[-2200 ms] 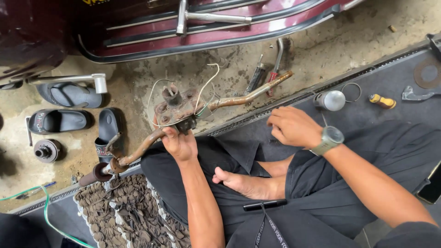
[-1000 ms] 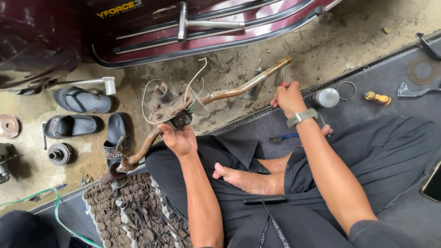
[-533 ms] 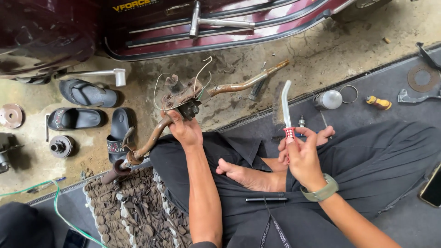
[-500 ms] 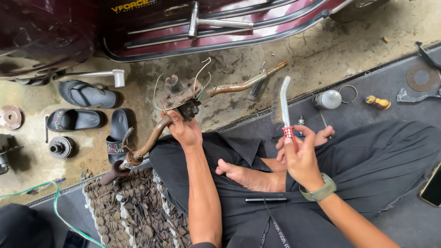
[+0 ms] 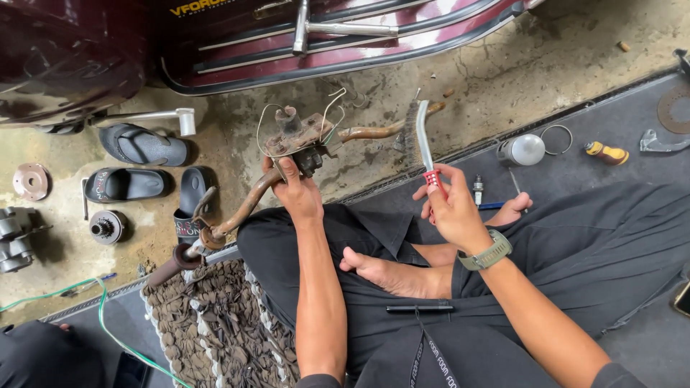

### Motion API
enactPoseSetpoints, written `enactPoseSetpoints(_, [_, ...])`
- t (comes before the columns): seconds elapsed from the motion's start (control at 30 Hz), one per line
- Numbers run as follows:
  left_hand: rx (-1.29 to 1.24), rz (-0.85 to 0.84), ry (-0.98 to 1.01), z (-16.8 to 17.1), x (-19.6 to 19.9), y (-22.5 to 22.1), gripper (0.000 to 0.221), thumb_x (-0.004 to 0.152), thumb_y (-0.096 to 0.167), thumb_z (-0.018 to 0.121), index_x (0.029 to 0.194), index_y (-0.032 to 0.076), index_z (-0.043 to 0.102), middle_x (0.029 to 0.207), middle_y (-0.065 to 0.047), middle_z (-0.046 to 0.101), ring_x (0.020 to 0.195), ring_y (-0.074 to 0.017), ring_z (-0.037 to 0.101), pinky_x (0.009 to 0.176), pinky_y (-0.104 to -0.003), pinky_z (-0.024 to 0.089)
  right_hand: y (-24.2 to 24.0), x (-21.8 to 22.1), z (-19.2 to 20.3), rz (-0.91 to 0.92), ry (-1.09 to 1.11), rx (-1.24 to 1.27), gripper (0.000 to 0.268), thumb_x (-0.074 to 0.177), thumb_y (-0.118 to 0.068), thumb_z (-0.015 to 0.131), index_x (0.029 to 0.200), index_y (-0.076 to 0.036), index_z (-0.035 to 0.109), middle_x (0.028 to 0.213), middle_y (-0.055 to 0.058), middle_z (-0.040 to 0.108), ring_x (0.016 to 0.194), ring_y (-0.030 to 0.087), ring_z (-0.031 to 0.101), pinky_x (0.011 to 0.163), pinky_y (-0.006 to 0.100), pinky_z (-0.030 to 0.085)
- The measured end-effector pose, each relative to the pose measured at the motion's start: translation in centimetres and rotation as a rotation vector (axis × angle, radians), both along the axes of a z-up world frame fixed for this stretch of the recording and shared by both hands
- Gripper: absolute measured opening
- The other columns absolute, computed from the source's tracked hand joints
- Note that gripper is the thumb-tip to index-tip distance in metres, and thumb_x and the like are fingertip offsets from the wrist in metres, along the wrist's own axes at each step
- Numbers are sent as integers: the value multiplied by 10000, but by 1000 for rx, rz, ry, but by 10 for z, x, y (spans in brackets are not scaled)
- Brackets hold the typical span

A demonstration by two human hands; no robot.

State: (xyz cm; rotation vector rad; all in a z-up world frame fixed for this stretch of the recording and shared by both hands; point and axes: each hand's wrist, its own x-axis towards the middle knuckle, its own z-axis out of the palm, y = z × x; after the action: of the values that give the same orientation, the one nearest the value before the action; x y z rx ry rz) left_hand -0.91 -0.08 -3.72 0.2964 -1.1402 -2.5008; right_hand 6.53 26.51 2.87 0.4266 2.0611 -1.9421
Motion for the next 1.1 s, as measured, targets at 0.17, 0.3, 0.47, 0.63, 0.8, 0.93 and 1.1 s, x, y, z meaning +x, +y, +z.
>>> enactPoseSetpoints(0.17, [-80,79,-24,-5,1,1,715,980,310,746,1515,53,346,1387,-109,560,1252,-215,575,1100,-371,476,9,2,-10,-32,-66,-5,321,1036,-112,476,1323,-14,372,961,104,677,600,79,564,506,241,458])
enactPoseSetpoints(0.3, [-156,150,9,4,5,-1,710,990,316,756,1505,25,362,1379,-119,566,1243,-216,581,1100,-365,483,7,4,-12,-45,9,7,327,1040,-111,491,1325,-4,371,934,103,670,593,76,551,527,237,476])
enactPoseSetpoints(0.47, [-247,131,54,22,9,-4,706,990,352,756,1486,19,380,1355,-120,578,1235,-219,592,1096,-365,491,9,1,-2,-57,-22,-9,328,1029,-113,497,1319,-4,390,883,88,666,559,77,545,514,245,470])
enactPoseSetpoints(0.63, [-354,167,-34,21,10,4,701,984,357,760,1469,8,393,1348,-113,576,1220,-204,582,1081,-350,478,5,-6,3,-24,-76,22,373,1021,-128,497,1362,-7,408,799,84,647,505,95,548,478,261,457])
enactPoseSetpoints(0.8, [-505,203,-99,17,11,6,705,1004,359,749,1505,-10,415,1349,-113,568,1213,-190,560,1086,-324,443,-3,-6,-4,86,6,154,464,978,-120,511,1430,-28,469,784,102,677,572,152,622,545,332,516])
enactPoseSetpoints(0.93, [-508,203,-77,18,13,6,705,1002,369,748,1486,-15,407,1402,-113,546,1279,-197,555,1137,-340,434,-11,-24,-20,150,181,349,463,984,-124,537,1429,-7,493,832,188,706,713,317,708,657,427,540])
enactPoseSetpoints(1.1, [-513,157,-70,19,19,3,658,1021,254,700,1526,1,364,1468,-107,498,1350,-202,507,1193,-353,375,-26,-26,-18,165,202,392,456,975,-103,517,1414,10,467,903,222,705,755,406,706,670,453,529])
